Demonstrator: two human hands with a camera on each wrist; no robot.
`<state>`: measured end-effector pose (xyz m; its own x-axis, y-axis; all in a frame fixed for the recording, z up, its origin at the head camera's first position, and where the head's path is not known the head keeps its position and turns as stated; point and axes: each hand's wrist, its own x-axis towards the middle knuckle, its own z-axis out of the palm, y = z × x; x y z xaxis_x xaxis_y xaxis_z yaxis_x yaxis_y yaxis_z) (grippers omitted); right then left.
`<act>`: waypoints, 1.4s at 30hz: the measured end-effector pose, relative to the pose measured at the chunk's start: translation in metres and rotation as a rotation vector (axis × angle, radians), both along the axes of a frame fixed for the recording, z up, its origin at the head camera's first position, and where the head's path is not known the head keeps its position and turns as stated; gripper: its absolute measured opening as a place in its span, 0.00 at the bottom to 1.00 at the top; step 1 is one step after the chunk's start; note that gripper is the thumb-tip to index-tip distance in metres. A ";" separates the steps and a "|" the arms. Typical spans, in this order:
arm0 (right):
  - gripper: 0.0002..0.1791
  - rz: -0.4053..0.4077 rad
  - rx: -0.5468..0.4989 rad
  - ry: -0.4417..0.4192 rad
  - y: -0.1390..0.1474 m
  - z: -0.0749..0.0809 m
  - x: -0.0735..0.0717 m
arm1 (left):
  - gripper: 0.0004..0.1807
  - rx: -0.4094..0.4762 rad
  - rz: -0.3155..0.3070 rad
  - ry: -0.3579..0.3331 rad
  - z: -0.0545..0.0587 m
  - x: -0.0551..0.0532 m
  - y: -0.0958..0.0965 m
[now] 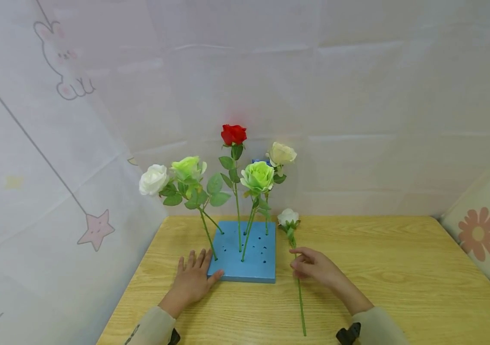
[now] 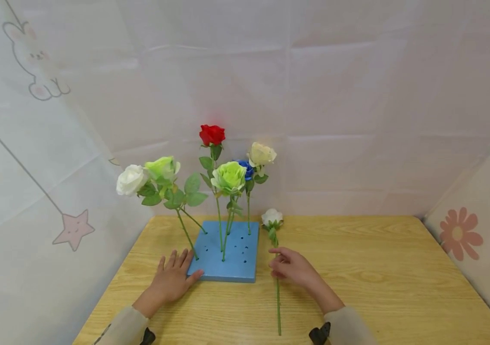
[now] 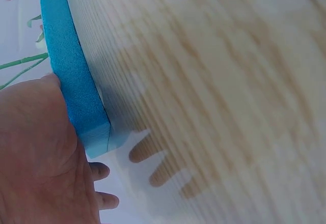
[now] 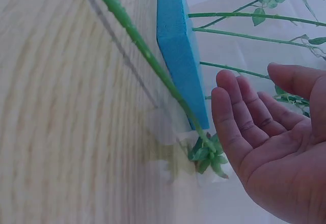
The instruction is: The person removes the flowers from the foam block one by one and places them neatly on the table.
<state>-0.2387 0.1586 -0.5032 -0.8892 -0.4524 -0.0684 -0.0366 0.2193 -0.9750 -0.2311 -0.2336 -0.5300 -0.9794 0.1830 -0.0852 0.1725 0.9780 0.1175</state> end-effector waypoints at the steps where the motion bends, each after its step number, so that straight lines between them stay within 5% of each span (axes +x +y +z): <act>1: 0.31 -0.001 0.000 0.012 -0.001 0.000 -0.001 | 0.49 0.003 -0.001 0.001 0.000 0.000 0.000; 24: 0.31 -0.074 -0.106 0.099 -0.041 0.013 -0.014 | 0.48 -0.011 -0.011 0.008 0.004 0.001 0.000; 42: 0.26 -0.131 -0.275 0.103 -0.076 0.006 -0.022 | 0.49 -0.005 -0.015 0.013 0.002 0.000 0.000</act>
<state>-0.2606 0.0829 -0.4975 -0.9371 -0.3223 0.1342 -0.1275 -0.0421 -0.9910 -0.2309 -0.2338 -0.5284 -0.9777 0.1968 -0.0733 0.1882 0.9760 0.1099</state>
